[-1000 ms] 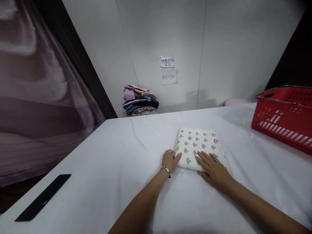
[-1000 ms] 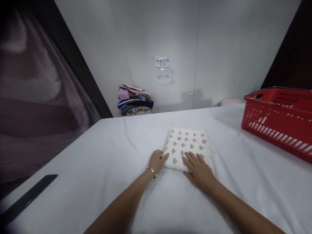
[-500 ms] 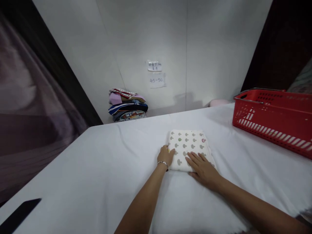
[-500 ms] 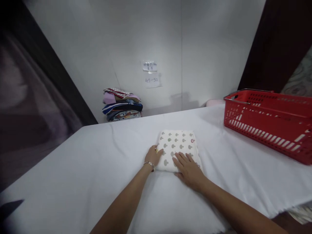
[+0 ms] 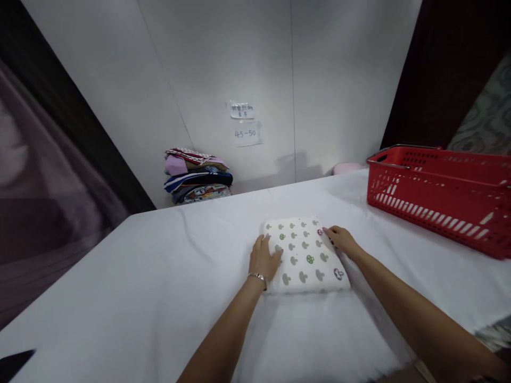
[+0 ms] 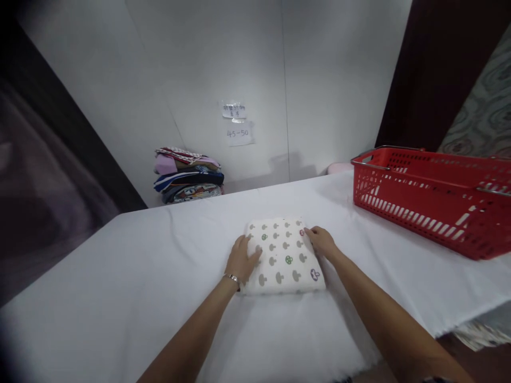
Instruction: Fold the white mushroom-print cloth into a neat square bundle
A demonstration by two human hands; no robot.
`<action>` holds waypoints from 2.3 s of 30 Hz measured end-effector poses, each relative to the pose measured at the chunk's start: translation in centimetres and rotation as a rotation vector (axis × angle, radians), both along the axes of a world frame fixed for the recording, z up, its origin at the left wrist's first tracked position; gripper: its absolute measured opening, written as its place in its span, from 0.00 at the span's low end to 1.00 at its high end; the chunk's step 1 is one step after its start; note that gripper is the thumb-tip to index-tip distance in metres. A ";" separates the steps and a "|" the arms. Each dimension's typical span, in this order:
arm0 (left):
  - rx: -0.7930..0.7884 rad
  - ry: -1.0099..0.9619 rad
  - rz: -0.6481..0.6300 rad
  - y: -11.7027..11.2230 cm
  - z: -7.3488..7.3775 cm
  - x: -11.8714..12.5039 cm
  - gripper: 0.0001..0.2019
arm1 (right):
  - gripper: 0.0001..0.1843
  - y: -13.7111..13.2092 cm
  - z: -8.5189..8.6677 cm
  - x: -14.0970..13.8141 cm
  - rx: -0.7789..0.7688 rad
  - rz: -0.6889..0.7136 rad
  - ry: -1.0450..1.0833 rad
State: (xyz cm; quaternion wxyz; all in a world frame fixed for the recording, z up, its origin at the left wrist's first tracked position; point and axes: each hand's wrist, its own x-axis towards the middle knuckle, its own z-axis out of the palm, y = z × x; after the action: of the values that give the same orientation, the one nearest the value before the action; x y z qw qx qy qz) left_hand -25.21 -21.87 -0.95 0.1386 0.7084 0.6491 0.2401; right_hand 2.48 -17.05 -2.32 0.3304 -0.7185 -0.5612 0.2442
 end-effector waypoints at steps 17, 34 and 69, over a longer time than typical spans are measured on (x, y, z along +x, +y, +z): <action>-0.140 0.174 -0.131 1.6 -2.2 0.7 0.31 | 0.10 3.6 -3.0 -0.9 0.005 -0.066 0.310; -0.163 0.301 -0.075 6.6 0.0 3.1 0.31 | 0.19 3.6 -2.8 0.0 -0.064 0.045 0.463; -0.004 -0.017 -0.044 13.4 -2.0 -0.6 0.16 | 0.26 9.0 -3.3 -0.3 0.060 0.106 0.035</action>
State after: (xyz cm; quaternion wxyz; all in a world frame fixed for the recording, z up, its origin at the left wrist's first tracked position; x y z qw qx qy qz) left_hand -25.78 -8.48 -2.93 0.1507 0.7203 0.6325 0.2416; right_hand 2.17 -8.02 -5.59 0.3482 -0.6732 -0.5998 0.2566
